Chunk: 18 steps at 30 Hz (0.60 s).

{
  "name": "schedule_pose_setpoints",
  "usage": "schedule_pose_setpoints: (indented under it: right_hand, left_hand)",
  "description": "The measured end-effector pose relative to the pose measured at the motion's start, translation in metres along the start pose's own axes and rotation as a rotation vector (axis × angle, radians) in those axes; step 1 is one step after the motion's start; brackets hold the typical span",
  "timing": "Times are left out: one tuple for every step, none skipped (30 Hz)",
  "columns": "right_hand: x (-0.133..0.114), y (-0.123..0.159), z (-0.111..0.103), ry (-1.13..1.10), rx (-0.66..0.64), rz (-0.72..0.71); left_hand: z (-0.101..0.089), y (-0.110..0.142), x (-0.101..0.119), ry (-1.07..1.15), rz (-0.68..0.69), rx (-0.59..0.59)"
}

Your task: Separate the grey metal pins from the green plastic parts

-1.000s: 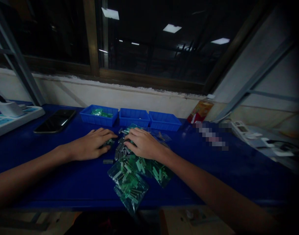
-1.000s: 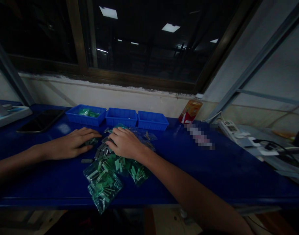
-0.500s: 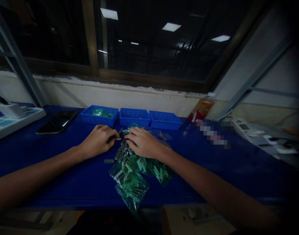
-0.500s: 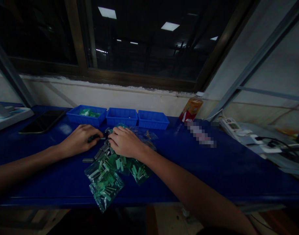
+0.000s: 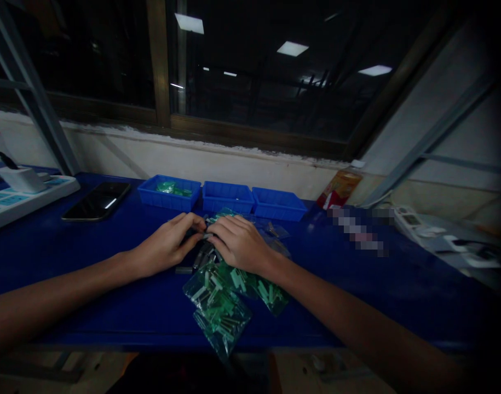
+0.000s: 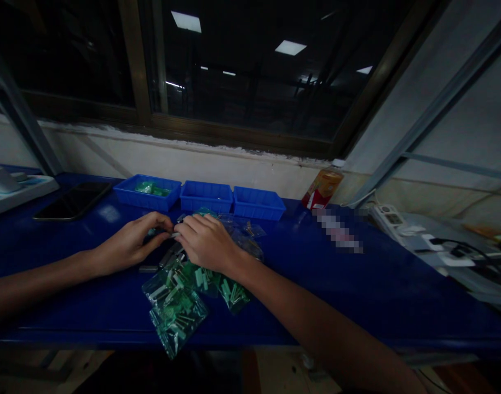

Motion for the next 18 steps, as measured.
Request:
schedule_pose_setpoints:
  right_hand:
    - [-0.0001,-0.0001,0.0002,-0.011,0.010,0.011]
    - [0.0000,-0.0002,0.0005,-0.025,0.017,0.024]
    - [0.0004,-0.0002,0.0011,-0.040,0.022,0.037]
    - [0.0009,-0.0002,0.0019,-0.052,0.025,0.047]
    - [0.0014,-0.0002,0.0026,-0.062,0.028,0.052]
    - [0.0019,-0.0002,0.0034,-0.068,0.029,0.052]
    - [0.0022,-0.0002,0.0041,-0.071,0.031,0.050]
    - [0.0024,-0.0003,0.0047,-0.073,0.033,0.045]
    - [0.0025,-0.0003,0.0050,-0.074,0.034,0.040]
    - [0.0025,-0.0002,0.0051,-0.077,0.033,0.037]
    - [0.0025,-0.0001,0.0049,-0.084,0.035,0.035]
    - [0.0023,0.0001,0.0044,-0.095,0.038,0.032]
    - [0.0020,0.0003,0.0038,-0.108,0.041,0.028]
    - [0.0016,0.0005,0.0030,-0.120,0.044,0.023]
    - [0.0011,0.0006,0.0022,-0.125,0.047,0.017]
    - [0.0006,0.0008,0.0016,-0.120,0.048,0.010]
    - [0.0002,0.0008,0.0013,-0.106,0.042,0.003]
    - [0.0000,0.0008,0.0013,-0.088,0.035,-0.002]
  left_hand:
    - [0.0001,0.0002,-0.0005,-0.002,0.008,-0.002]
    - [0.0001,0.0003,-0.0012,-0.010,0.018,-0.004]
    - [0.0002,0.0002,-0.0018,-0.022,0.028,-0.012]
    - [0.0004,0.0001,-0.0025,-0.034,0.032,-0.021]
    - [0.0007,0.0000,-0.0032,-0.042,0.030,-0.030]
    - [0.0011,-0.0002,-0.0039,-0.042,0.020,-0.040]
    - [0.0017,-0.0004,-0.0045,-0.035,0.003,-0.050]
    - [0.0024,-0.0005,-0.0051,-0.023,-0.017,-0.060]
    - [0.0031,-0.0006,-0.0055,-0.008,-0.036,-0.070]
    - [0.0036,-0.0007,-0.0055,0.007,-0.051,-0.078]
    - [0.0039,-0.0007,-0.0054,0.021,-0.061,-0.087]
    - [0.0038,-0.0006,-0.0050,0.032,-0.067,-0.090]
    - [0.0035,-0.0005,-0.0046,0.039,-0.070,-0.092]
    - [0.0028,-0.0004,-0.0042,0.041,-0.076,-0.093]
    - [0.0019,-0.0003,-0.0040,0.039,-0.080,-0.095]
    - [0.0011,-0.0002,-0.0040,0.031,-0.081,-0.100]
    - [0.0003,-0.0002,-0.0041,0.019,-0.077,-0.108]
    - [-0.0003,-0.0002,-0.0042,0.004,-0.067,-0.118]
Point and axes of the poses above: each hand's wrist, its own y-axis away from the middle knuckle, its own z-axis out of the palm, x = y × z, the point moved 2 cm from there along -y, towards the middle knuckle, and after that the axes turned 5 degrees about -x, right-handed, at the moved point
